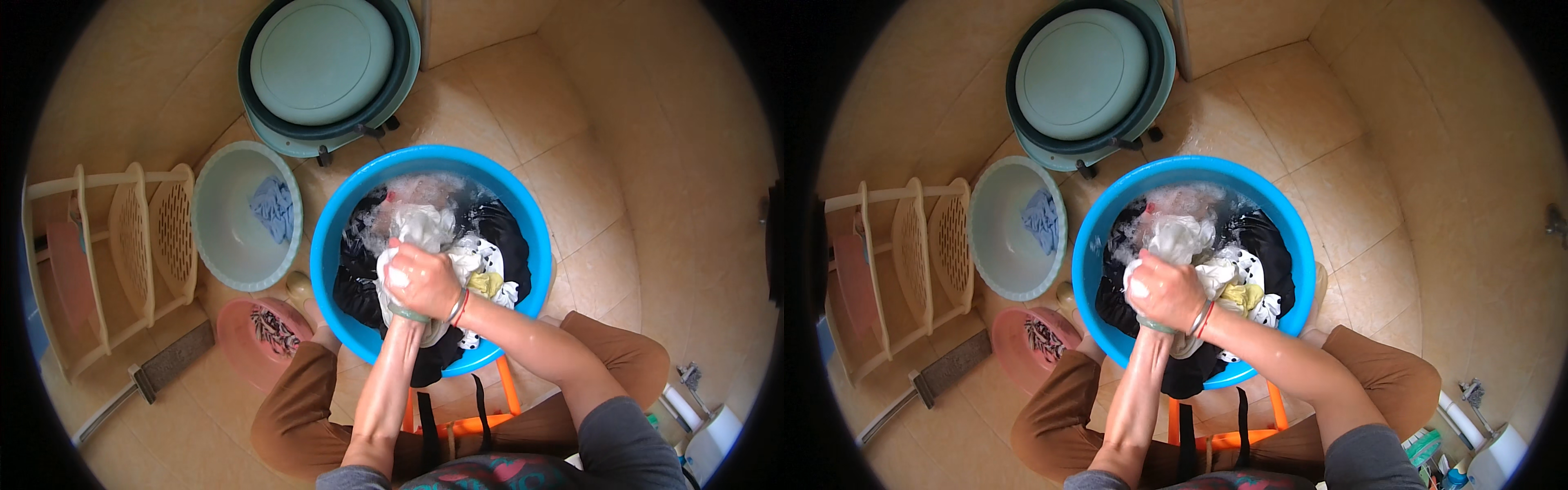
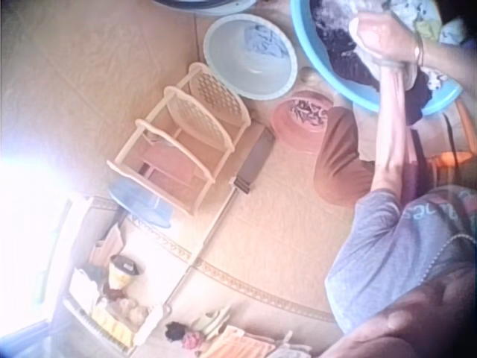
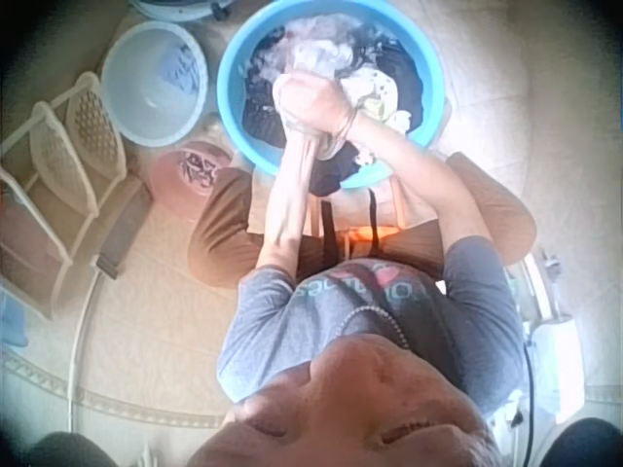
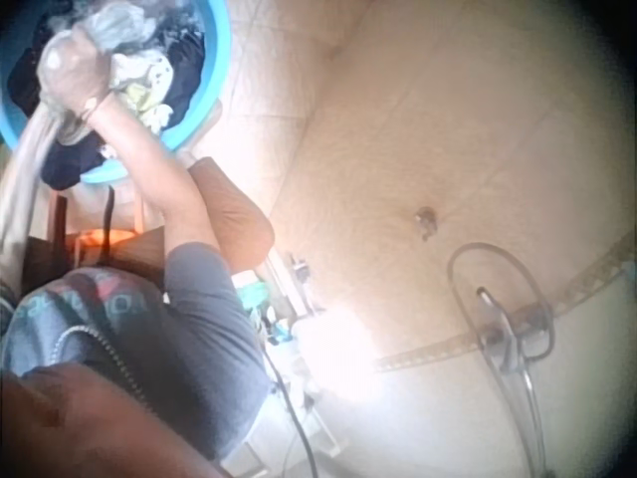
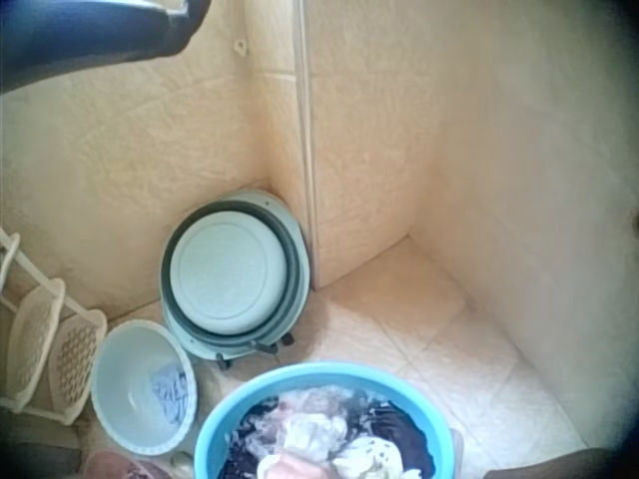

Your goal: The person sits on a small stool and hand-washes a pile of clothes in a blue basin filled with soapy water. They scrub and rinse various items, including a yellow cloth, a white cloth, and a black garment, by hand.

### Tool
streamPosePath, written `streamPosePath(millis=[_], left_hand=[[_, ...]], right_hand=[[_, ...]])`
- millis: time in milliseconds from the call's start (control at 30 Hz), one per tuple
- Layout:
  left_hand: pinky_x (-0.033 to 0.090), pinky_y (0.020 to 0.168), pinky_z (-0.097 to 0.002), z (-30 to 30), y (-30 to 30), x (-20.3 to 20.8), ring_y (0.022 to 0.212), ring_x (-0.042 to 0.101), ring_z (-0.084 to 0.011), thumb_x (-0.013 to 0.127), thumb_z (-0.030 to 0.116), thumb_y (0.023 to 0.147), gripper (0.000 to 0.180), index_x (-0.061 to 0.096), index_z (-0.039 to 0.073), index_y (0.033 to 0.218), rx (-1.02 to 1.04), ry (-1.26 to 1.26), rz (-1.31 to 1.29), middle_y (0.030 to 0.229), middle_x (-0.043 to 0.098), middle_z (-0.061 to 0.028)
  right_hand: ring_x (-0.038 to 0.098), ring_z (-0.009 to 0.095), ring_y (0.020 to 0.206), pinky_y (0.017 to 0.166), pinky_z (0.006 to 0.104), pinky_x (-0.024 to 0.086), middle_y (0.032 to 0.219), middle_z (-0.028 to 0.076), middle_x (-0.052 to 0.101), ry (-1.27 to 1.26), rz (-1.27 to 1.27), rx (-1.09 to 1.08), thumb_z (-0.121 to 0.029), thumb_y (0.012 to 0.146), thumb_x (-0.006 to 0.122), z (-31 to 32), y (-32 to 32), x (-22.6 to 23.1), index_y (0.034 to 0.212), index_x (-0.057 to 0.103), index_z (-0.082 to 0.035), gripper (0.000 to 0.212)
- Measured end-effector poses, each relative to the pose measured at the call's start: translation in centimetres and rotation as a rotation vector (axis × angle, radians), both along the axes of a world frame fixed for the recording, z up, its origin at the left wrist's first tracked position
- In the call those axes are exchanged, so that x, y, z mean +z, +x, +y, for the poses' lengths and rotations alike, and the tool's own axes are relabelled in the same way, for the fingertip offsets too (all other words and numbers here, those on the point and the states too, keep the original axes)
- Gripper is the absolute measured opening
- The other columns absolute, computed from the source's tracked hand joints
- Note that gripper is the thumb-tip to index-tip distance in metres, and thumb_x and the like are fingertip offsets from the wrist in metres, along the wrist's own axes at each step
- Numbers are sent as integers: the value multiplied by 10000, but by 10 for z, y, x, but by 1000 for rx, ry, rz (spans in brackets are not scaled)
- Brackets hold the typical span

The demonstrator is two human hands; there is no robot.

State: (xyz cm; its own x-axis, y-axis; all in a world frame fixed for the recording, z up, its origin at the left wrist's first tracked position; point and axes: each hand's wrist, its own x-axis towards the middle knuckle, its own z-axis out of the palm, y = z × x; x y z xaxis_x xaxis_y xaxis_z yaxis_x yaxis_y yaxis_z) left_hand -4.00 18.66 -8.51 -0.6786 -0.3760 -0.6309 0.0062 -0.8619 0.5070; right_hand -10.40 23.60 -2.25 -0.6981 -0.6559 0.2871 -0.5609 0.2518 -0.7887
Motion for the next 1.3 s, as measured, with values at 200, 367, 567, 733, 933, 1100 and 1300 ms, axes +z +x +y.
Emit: streamPosePath(millis=[200, 367, 567, 733, 933, 1100, 1300], left_hand=[[471, 919, -313, 5, -8, 22, 1045, 596, -190, 490, 368, 1008, 377, 593, 23, 1119, -94, -294, -422, 1097, 646, -90], [326, 1100, -446, -41, -17, -15, 1420, 260, -261, 395, 572, 978, 674, 97, 344, 1539, -101, 107, -106, 1570, 175, -107], [299, 1084, -398, -49, -15, -85, 1420, 248, -203, 404, 531, 994, 620, 159, 344, 1532, -257, 24, -20, 1565, 211, 17], [296, 1089, -375, -39, -50, -70, 1364, 334, -196, 481, 382, 1007, 602, 211, 256, 1530, -258, 32, -41, 1520, 324, 14], [527, 849, -314, -47, -27, -48, 1082, 587, -215, 567, 167, 970, 581, 314, 168, 1492, -244, 201, 66, 1340, 529, -129], [528, 703, -270, -29, -8, 11, 828, 606, -149, 528, 311, 997, 325, 519, 95, 1240, -245, 415, 98, 1008, 616, -77], [488, 649, -281, -17, -17, 40, 764, 580, -122, 505, 352, 1003, 292, 587, 83, 1079, 84, 217, -25, 893, 623, -43]], right_hand=[[651, 396, 798, 695, 480, 525, 874, 185, 677, 536, -256, -132, -376, 878, 553, 45, -51, -91, 843, 659, -83, 314], [582, 409, 990, 808, 485, 498, 1127, 217, 561, 445, -326, -326, -359, 903, 613, 55, -97, -124, 1176, 530, -102, 385], [622, 384, 973, 834, 478, 528, 1169, 211, 550, 856, -211, 175, -109, 882, 559, 49, -84, -142, 1319, 498, -152, 443], [630, 419, 906, 786, 497, 526, 1088, 231, 580, 679, -209, -58, -57, 876, 504, 45, -80, -158, 1150, 583, -86, 287], [582, 208, 773, 567, 325, 513, 817, 46, 498, 160, 172, 419, -173, 834, 638, 46, 0, -17, 850, 616, -127, 54], [551, 204, 898, 691, 329, 525, 965, 56, 538, 154, 51, 393, -320, 843, 643, 24, 23, 37, 882, 598, -108, 220], [639, 281, 701, 589, 403, 520, 882, 78, 612, -14, -97, 40, -224, 791, 697, -1, 9, 23, 815, 636, -94, 146]])
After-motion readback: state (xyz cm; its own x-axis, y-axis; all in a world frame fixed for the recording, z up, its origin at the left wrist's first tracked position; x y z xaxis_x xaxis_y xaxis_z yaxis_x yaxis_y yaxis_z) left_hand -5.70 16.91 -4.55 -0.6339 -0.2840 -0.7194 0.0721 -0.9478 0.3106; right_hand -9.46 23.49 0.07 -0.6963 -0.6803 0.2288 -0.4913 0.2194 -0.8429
